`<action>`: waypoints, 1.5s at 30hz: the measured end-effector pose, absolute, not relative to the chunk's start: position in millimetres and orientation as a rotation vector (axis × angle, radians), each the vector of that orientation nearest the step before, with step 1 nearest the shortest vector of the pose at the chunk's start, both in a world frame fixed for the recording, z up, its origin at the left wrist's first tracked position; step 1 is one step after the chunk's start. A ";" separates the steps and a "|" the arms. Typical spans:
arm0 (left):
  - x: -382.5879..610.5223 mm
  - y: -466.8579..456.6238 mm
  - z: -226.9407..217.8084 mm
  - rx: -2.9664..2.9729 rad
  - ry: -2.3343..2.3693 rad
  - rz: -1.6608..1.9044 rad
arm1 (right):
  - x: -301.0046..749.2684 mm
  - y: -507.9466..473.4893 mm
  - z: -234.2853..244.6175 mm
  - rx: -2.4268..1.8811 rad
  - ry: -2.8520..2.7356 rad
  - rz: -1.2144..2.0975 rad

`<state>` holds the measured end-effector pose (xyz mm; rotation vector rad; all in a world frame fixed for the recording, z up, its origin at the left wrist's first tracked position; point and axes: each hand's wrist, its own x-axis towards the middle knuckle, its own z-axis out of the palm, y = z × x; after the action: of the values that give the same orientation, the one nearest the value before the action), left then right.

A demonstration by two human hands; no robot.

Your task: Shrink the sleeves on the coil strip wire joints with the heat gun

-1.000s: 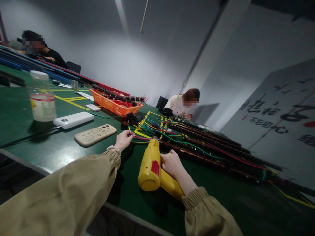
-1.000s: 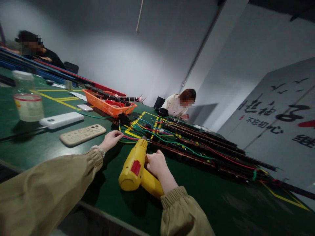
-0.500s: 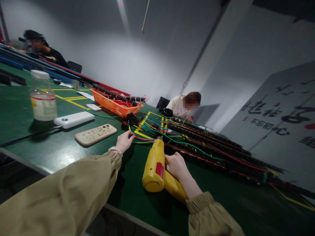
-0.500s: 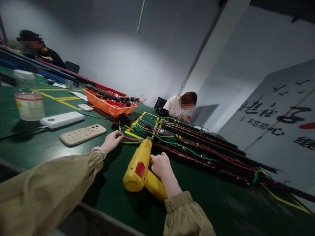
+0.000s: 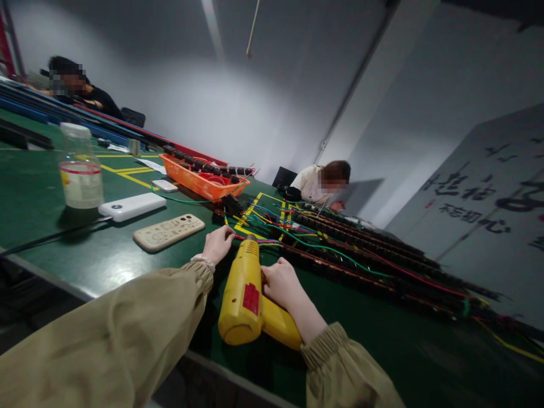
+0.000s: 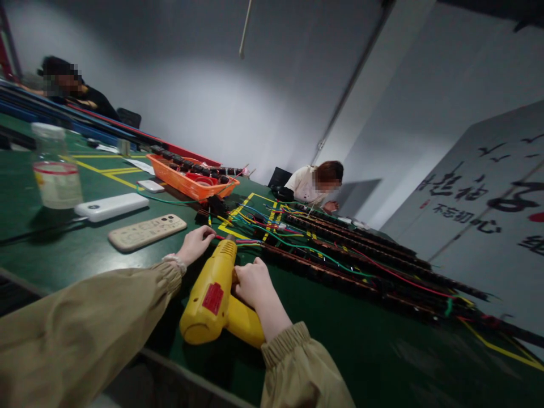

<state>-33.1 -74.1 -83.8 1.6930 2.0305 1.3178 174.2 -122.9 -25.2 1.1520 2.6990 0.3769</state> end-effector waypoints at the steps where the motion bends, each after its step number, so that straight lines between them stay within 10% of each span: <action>1: -33.4 -74.7 -83.1 1.702 2.028 1.311 | 169.2 -123.7 -25.4 1.136 2.713 0.374; 45: -35.3 -70.5 -86.1 1.684 2.028 1.335 | 226.6 -120.5 -20.5 1.289 2.597 0.327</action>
<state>-35.3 -70.5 -86.1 1.6836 2.0276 1.3353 226.6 -120.5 -20.5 1.2886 2.5972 0.3273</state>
